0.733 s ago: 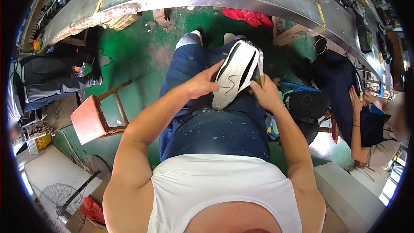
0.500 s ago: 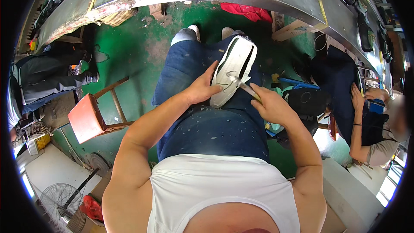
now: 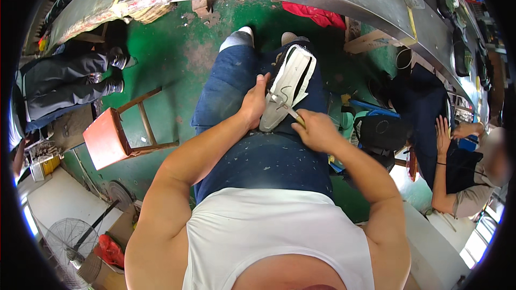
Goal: The recorder uses a hand tool to manipulate and secure components of a shoe during assembly on a factory production line.
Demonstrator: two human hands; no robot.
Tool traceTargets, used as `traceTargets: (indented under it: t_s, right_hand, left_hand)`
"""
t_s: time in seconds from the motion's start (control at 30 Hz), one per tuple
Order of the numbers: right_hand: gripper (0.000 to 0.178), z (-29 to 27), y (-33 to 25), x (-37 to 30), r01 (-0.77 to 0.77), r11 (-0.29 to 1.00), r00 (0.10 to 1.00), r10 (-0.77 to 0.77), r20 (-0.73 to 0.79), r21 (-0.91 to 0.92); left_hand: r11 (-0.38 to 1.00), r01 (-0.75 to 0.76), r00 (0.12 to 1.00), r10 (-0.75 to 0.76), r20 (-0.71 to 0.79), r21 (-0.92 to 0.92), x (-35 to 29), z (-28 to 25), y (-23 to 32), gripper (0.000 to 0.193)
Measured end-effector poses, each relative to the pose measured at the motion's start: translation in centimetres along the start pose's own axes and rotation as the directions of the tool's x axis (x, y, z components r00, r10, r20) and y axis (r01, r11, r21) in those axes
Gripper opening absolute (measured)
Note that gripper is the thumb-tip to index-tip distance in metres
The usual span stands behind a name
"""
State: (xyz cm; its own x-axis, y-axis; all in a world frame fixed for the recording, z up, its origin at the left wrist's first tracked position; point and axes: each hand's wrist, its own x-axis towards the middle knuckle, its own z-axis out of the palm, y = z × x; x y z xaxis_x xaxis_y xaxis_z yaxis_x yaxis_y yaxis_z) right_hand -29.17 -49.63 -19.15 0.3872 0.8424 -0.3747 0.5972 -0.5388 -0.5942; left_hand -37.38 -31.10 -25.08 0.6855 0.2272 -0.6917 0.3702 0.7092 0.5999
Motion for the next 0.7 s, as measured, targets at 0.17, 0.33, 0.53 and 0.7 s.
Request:
traceTargets:
  t_s: [0.17, 0.33, 0.53, 0.7]
  right_hand:
    - [0.029, -0.9, -0.3, -0.1, -0.059, 0.996, 0.997, 0.055, 0.060, 0.064]
    - [0.054, -3.2, 0.8, -0.3, -0.035, 0.995, 0.998, 0.029, -0.062, -0.094]
    - [0.033, -2.3, 1.5, 1.3, -0.177, 0.983, 0.974, 0.168, -0.153, -0.047]
    - [0.020, -4.2, 4.1, 1.1, -0.268, 0.931, 0.963, 0.264, 0.048, 0.248]
  left_hand:
    - [0.761, -0.345, 0.905, 0.426, -0.022, 0.550, 3.7, -2.2, -2.6, 0.057]
    - [0.561, -0.407, 0.839, 0.542, 0.051, 0.721, 3.0, -2.2, -2.2, 0.053]
    - [0.221, -0.620, 0.643, 0.693, 0.326, 0.753, 2.2, -2.1, -1.3, 0.047]
    - [0.038, -0.516, 0.815, 0.329, 0.477, 0.856, 0.6, -0.4, 2.5, 0.054]
